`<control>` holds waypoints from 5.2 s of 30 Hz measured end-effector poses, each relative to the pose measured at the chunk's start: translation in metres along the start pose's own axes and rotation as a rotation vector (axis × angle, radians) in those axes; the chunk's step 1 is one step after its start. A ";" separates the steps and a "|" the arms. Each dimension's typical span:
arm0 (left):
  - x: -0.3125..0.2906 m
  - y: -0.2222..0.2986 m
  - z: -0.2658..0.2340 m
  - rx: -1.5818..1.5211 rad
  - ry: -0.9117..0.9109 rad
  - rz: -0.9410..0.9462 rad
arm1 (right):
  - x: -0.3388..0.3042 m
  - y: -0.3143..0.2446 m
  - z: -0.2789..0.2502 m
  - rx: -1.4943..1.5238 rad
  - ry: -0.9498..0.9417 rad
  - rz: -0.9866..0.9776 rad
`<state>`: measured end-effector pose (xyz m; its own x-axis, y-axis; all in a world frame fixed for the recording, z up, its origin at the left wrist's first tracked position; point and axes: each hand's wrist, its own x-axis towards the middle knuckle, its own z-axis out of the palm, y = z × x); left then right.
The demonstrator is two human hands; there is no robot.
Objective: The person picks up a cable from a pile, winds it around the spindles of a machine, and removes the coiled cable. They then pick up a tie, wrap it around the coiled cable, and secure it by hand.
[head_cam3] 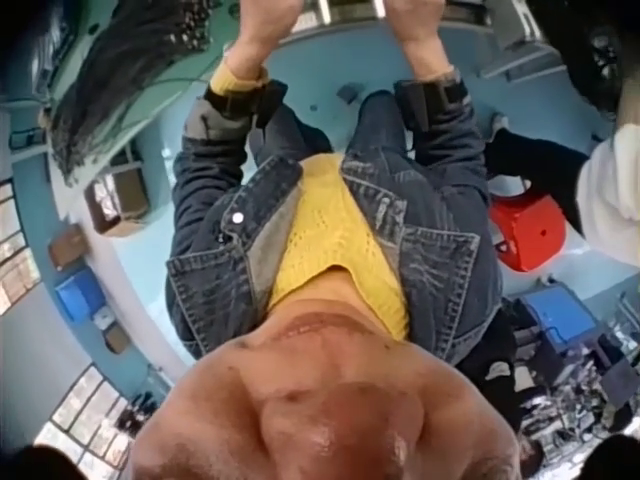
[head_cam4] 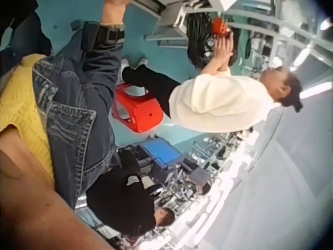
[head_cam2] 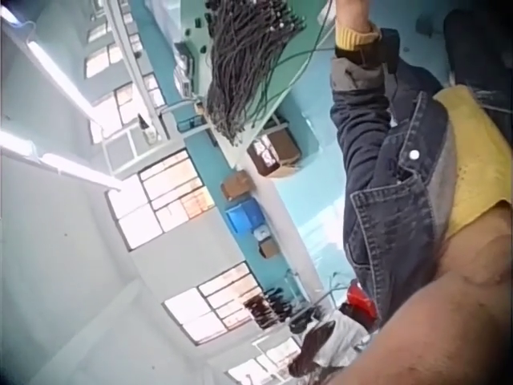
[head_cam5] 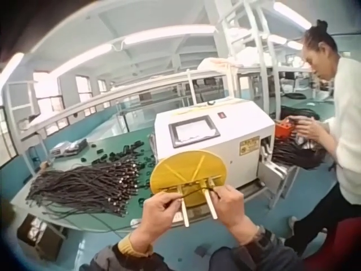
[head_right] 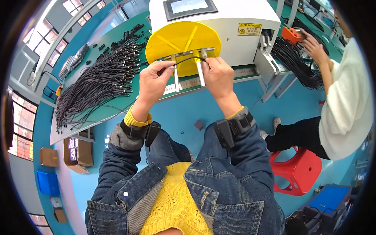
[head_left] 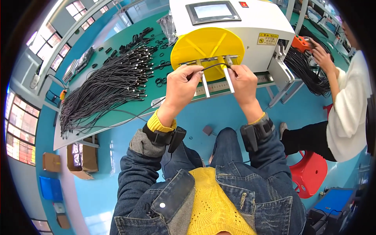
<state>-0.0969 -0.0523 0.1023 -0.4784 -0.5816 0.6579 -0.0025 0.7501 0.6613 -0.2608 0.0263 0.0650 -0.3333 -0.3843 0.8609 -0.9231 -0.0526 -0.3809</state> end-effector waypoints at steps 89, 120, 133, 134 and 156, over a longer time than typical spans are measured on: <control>-0.018 0.049 0.039 0.697 -0.201 0.174 | -0.004 0.013 -0.027 0.751 -0.495 0.216; -0.066 0.082 0.027 0.643 -0.295 0.169 | -0.066 -0.068 -0.048 0.420 -0.123 0.351; -0.115 0.019 -0.017 -0.876 -0.484 -1.194 | -0.114 -0.064 -0.008 0.514 -0.775 0.222; -0.117 0.020 -0.019 -0.915 -0.588 -1.240 | -0.117 -0.065 -0.005 0.522 -0.812 0.186; -0.170 -0.048 -0.026 -1.041 -0.812 -1.510 | -0.143 -0.063 0.006 0.500 -1.176 0.174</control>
<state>0.0078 0.0027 -0.0315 -0.7906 0.0250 -0.6118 -0.4364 -0.7238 0.5344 -0.1538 0.0786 -0.0362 0.1628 -0.9840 0.0723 -0.6280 -0.1599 -0.7616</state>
